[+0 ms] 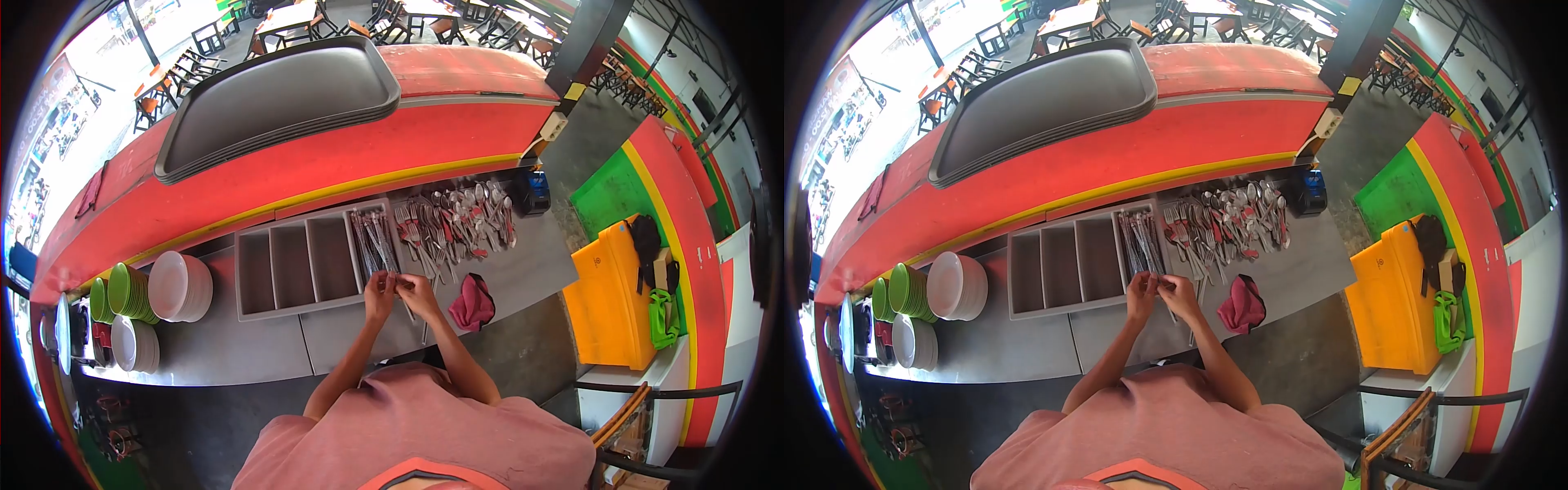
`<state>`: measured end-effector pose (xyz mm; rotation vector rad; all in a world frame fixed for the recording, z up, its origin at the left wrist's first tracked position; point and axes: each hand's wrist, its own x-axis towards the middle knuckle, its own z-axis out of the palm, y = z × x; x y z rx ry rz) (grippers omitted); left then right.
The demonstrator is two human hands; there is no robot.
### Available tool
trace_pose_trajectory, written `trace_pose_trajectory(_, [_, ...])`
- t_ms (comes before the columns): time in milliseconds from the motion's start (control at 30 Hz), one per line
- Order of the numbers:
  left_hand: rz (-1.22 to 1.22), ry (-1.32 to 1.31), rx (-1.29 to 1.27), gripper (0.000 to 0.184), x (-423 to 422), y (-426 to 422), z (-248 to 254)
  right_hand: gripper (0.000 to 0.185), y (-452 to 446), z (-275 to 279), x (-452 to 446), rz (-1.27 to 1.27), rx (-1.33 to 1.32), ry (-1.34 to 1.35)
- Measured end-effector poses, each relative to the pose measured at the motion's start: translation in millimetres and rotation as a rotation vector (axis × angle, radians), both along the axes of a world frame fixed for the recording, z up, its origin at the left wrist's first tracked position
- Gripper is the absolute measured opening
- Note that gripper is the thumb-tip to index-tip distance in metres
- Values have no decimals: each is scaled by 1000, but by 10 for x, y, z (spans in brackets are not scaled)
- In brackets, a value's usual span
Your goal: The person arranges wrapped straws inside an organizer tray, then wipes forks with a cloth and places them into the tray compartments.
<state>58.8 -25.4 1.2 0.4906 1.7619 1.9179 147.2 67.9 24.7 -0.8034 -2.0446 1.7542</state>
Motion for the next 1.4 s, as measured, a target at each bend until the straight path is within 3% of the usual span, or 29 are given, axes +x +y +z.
trace_pose_trajectory(200, [233,249,-233,24,-309,-8,215,26,11,-48,-348,-101,193,54])
trace_pose_trajectory(267, [332,487,-276,21,-412,36,213,26,48,-9,-491,-201,228,51])
trace_pose_trajectory(400, [423,722,-429,19,-540,96,99,35,105,-23,-780,-293,248,141])
trace_pose_trajectory(433, [411,744,-467,19,-539,106,64,41,76,-67,-893,-298,83,310])
trace_pose_trajectory(533, [363,795,-547,26,-479,68,-30,45,93,-88,-845,-247,624,98])
trace_pose_trajectory(633, [304,815,-544,40,-429,50,-47,41,0,-151,-717,-244,613,146])
trace_pose_trajectory(833, [334,858,-523,30,-391,63,53,27,-183,-46,-349,-242,648,240])
trace_pose_trajectory(1033, [308,942,-506,19,-356,47,86,31,-263,-102,-167,-180,601,187])
trace_pose_trajectory(1400, [305,915,-486,28,-337,-2,100,49,-241,-98,-152,-97,642,180])
